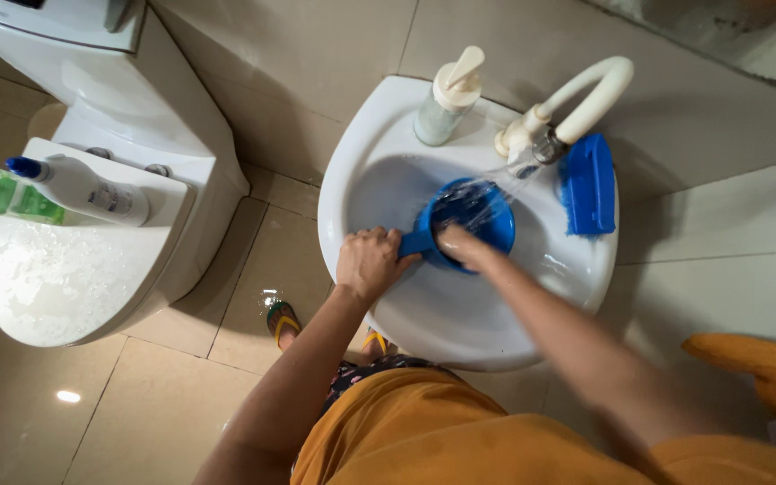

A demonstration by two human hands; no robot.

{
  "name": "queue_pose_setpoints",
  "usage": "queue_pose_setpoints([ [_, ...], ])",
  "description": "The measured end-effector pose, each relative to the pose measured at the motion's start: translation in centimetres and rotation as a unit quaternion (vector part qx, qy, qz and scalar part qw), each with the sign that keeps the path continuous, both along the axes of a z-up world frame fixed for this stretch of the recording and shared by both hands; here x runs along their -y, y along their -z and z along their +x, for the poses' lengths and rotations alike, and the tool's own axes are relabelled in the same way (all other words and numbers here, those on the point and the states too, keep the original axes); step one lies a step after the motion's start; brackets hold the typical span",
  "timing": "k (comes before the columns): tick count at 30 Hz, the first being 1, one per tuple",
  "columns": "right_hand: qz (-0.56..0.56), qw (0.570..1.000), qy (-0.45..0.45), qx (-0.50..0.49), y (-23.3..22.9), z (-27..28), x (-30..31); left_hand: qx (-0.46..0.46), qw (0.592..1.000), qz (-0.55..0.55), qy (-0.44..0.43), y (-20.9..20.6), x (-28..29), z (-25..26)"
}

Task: The person scrubs the inside and outside of a blue plastic bucket using a dark sponge under running water at a bathroom sink. They rinse the bucket, then move to the floor to scrub the exterior and handle, repeatedly rinsing and wiping the bucket with the sponge.

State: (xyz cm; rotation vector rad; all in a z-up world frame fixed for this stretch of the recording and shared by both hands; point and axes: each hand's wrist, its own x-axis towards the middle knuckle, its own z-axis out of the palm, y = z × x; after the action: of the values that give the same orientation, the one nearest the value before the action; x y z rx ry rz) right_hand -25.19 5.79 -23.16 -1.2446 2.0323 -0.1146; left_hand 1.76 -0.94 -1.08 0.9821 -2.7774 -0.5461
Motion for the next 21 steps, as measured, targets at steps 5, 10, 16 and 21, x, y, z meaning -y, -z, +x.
queue_pose_setpoints([
  [5,0.038,0.986,0.040,0.155,-1.7,0.3,-1.1,-0.016,1.000,-0.021,0.006,-0.1,-0.1,-0.1],
  [10,-0.093,0.995,-0.020,-0.023,-1.3,-0.5,1.9,-0.006,1.000,-0.013,0.003,0.0,0.1,0.0],
  [16,0.075,0.986,-0.008,-0.149,-5.6,0.1,-0.3,0.021,0.999,-0.025,0.002,0.1,0.1,-0.4],
  [21,0.096,0.985,0.120,0.083,-13.0,4.0,-1.0,0.036,0.999,-0.013,0.010,0.2,0.3,-0.6],
])
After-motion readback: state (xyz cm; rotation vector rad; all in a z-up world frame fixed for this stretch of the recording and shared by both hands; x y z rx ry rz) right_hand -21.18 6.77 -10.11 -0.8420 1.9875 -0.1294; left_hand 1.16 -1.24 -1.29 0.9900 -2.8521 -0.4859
